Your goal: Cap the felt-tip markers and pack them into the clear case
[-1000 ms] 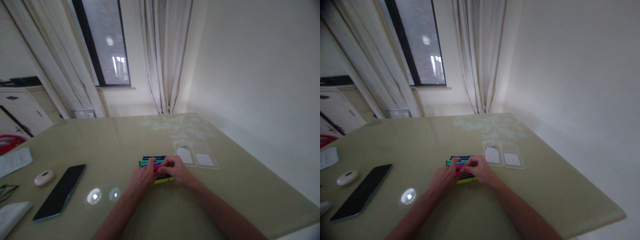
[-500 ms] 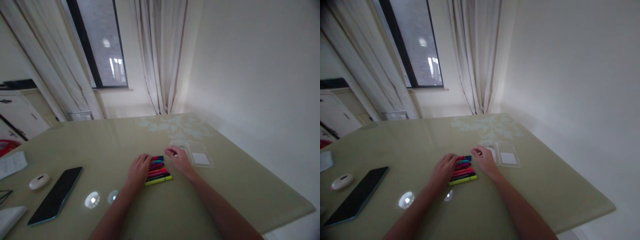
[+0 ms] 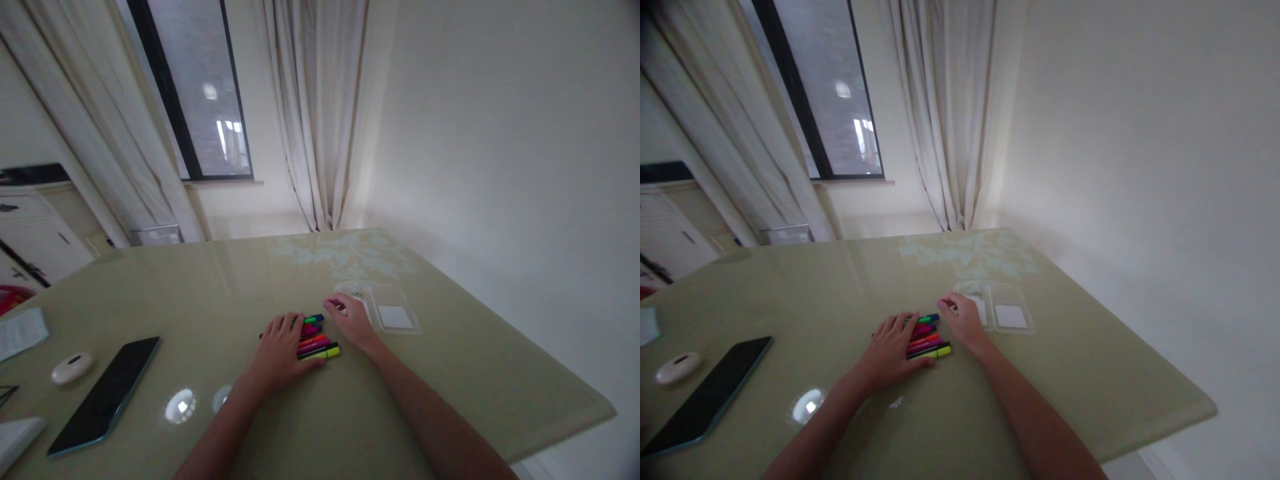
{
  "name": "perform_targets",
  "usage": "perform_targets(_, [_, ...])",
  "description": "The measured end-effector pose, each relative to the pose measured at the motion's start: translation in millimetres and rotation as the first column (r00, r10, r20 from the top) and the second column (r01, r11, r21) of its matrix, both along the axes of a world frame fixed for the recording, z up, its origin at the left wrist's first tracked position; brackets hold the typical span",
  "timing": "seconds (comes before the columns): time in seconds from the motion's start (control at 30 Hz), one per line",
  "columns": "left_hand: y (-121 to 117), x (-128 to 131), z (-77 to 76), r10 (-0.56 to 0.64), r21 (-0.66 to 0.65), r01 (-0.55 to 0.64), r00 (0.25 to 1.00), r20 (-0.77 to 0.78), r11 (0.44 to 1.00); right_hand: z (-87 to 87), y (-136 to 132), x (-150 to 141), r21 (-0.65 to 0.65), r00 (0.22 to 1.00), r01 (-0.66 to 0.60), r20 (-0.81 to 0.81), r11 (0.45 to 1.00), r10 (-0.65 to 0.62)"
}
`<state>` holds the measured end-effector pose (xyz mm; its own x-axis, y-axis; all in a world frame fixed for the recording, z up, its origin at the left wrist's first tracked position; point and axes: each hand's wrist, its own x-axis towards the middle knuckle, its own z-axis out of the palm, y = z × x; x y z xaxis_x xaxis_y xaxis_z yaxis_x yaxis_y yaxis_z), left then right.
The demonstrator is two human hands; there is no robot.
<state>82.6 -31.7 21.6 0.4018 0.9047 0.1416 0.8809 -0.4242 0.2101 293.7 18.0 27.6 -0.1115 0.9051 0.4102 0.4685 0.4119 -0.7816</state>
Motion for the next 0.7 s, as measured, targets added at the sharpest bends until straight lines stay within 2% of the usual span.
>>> perform_targets(0.13, [2,3,12.4,0.007,-0.026,-0.008,1.000,-0.029,1.000,0.7,1,2,0.003,1.000,0.019,0.004,1.000,-0.019])
perform_targets(0.37, [3,-10,25.2,0.076,-0.256,-0.075,0.997,-0.004,0.964,-6.2,0,-3,0.029,0.997,-0.036,0.069,0.999,0.034])
perform_targets(0.53, [0,-9,26.6,0.091,-0.258,-0.101,0.995,-0.051,0.961,-9.5,-5,-12,0.049,0.993,-0.077,0.090,0.996,0.073])
perform_targets(0.7, [-3,-7,26.1,0.088,-0.244,-0.096,0.995,-0.043,0.965,-7.4,-11,-18,0.053,0.996,-0.088,0.004,0.995,0.088])
